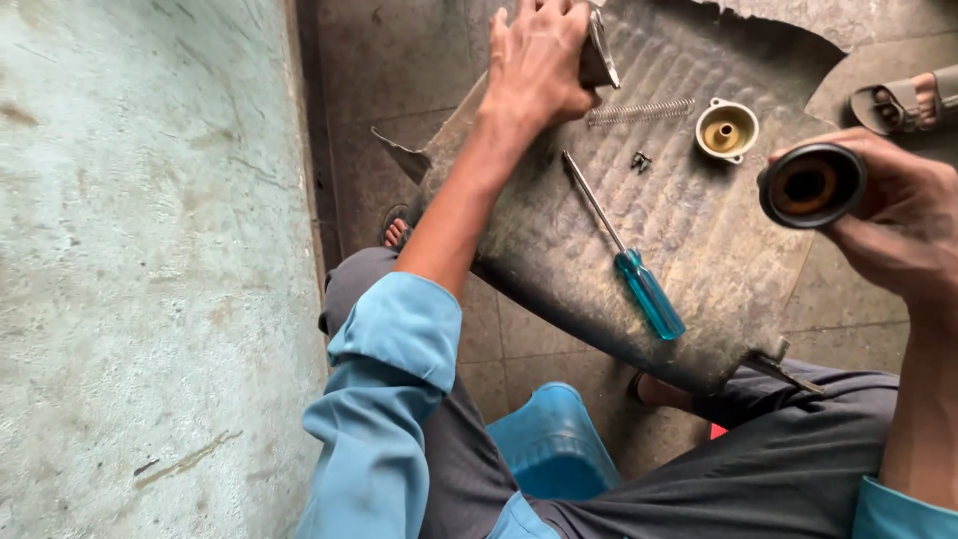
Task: Disassembling and inspecting a motorcycle carburetor using a screwdriver.
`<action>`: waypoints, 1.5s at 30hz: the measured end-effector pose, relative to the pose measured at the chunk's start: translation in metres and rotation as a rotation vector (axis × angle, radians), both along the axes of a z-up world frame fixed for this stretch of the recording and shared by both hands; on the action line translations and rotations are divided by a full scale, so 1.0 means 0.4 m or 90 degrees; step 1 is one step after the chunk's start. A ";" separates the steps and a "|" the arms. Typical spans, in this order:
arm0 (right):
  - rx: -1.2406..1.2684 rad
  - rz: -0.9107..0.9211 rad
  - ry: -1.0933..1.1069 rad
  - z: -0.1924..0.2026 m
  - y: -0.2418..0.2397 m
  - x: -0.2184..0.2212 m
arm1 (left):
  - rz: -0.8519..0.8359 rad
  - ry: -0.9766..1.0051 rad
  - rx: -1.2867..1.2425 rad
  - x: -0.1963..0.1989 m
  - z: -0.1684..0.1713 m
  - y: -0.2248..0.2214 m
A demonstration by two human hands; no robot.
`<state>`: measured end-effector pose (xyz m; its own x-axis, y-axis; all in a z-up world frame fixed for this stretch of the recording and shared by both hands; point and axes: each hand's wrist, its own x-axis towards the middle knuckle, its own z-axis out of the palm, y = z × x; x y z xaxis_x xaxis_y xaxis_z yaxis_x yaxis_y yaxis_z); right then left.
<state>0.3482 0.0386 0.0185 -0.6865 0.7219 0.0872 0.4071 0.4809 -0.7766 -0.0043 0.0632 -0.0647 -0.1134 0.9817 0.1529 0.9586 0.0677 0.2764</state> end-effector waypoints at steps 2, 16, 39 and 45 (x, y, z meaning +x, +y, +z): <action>-0.012 0.033 0.077 0.009 -0.011 -0.014 | -0.020 0.051 -0.019 -0.037 0.010 -0.014; -0.248 0.132 0.308 -0.084 -0.090 -0.002 | -0.064 -0.064 -0.001 -0.090 -0.018 -0.037; -0.240 -0.081 0.151 0.018 -0.355 -0.068 | -0.334 -0.372 0.314 0.152 0.185 -0.596; -0.291 -0.123 0.179 0.012 -0.364 -0.082 | -0.338 -0.376 0.334 0.159 0.203 -0.587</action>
<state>0.3153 -0.1070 0.0232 -0.5331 0.8398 -0.1028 0.2017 0.0082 -0.9794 0.0592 -0.1716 0.0166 0.1282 0.7500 0.6489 0.5245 -0.6065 0.5975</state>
